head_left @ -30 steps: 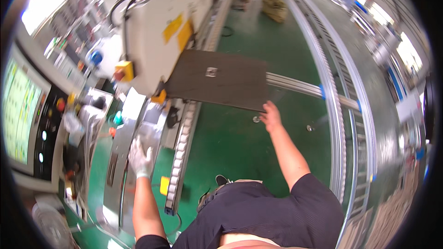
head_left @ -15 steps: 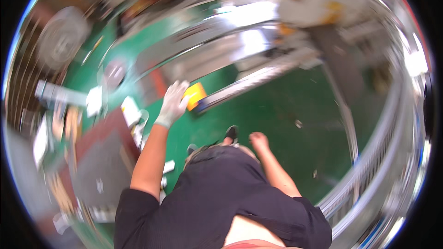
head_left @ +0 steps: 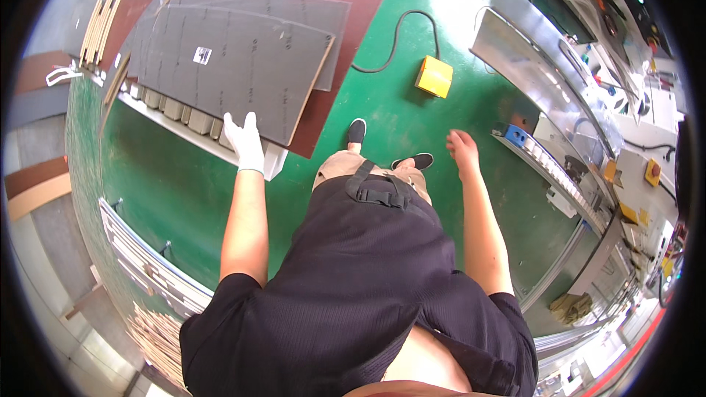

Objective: The person picks up dark gray wood panels one at a time and feeds them into an industrial edge-banding machine, placing each panel onto the moving track.

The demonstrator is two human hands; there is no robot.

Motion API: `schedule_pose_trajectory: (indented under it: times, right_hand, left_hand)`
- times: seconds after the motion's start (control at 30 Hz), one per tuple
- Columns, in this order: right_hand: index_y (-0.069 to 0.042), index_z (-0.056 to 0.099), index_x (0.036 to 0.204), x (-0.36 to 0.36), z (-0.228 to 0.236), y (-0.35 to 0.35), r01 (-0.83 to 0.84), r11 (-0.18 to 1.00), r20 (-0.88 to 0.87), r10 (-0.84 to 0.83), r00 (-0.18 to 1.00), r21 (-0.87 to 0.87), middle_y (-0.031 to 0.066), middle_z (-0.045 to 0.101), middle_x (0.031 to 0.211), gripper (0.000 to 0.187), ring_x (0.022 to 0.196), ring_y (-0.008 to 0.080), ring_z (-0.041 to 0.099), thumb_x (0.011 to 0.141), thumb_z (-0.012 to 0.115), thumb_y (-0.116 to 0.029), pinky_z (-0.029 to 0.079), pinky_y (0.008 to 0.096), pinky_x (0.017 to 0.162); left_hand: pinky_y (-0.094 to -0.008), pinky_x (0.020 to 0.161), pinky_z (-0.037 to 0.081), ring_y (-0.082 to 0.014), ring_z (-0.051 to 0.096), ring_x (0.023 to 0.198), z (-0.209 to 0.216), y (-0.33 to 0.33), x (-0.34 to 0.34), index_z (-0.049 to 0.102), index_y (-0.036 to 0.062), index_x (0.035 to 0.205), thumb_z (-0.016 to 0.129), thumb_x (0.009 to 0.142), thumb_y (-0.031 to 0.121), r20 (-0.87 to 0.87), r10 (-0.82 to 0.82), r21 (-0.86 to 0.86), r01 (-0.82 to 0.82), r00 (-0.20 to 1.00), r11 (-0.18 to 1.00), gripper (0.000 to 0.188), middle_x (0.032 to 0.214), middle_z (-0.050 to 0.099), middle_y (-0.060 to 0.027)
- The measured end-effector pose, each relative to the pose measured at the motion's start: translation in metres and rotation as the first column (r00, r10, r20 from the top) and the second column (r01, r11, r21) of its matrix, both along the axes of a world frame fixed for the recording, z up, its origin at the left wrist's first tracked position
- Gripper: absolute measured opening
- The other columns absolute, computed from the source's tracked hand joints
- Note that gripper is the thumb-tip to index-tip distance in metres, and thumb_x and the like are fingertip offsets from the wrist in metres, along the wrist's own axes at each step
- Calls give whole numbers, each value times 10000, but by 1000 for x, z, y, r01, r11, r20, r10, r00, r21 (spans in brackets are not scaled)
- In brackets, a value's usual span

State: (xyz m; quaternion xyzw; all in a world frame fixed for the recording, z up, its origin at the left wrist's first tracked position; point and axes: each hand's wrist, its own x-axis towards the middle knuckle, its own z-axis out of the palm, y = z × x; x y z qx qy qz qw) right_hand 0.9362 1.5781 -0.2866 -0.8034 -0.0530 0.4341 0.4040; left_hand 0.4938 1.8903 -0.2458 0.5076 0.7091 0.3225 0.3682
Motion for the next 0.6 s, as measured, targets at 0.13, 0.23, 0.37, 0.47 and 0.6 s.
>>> schedule_pose_trajectory:
  times: [0.13,0.23,0.37,0.47,0.6]
  right_hand:
    - [-59,651,1285,-63,-21,97,-275,957,-14,277,961,94,40,713,1104,410,939,170,661,998,626,-350,500,336,791]
    - [-51,640,1312,-125,8,159,-450,885,-228,465,855,117,73,708,1153,434,976,187,658,991,637,-342,515,358,849]
    - [-63,485,1491,-184,39,208,-546,820,-256,573,779,174,141,648,1302,599,1062,239,645,984,652,-334,523,377,898]
    - [-84,269,1611,-203,30,221,-445,863,-5,459,888,239,197,558,1426,776,1167,307,618,985,648,-341,508,396,957]
    - [-51,257,1593,-185,1,214,-75,895,-53,109,993,439,210,525,1450,791,1224,300,594,970,691,-274,503,403,1013]
  left_hand:
    - [-420,1158,378,-288,433,1394,-2,25,-8,296,-15,1544,695,945,73,529,390,-129,-382,754,915,725,1554,390,-186]
    - [-464,945,508,-273,578,1116,-9,59,-35,511,-8,1231,663,987,217,571,429,-396,-223,700,891,365,1176,592,-139]
    - [-466,828,568,-299,665,1006,-43,47,-51,621,-14,1171,603,1012,366,594,216,-436,86,775,896,412,1147,665,-174]
    - [-333,763,564,-190,675,902,-25,20,-19,604,-41,1107,544,1046,235,599,20,-425,296,801,856,289,1049,701,-124]
    - [-293,565,539,-133,565,692,9,-43,26,640,32,887,554,1052,356,614,162,-574,296,772,764,374,767,551,-23]
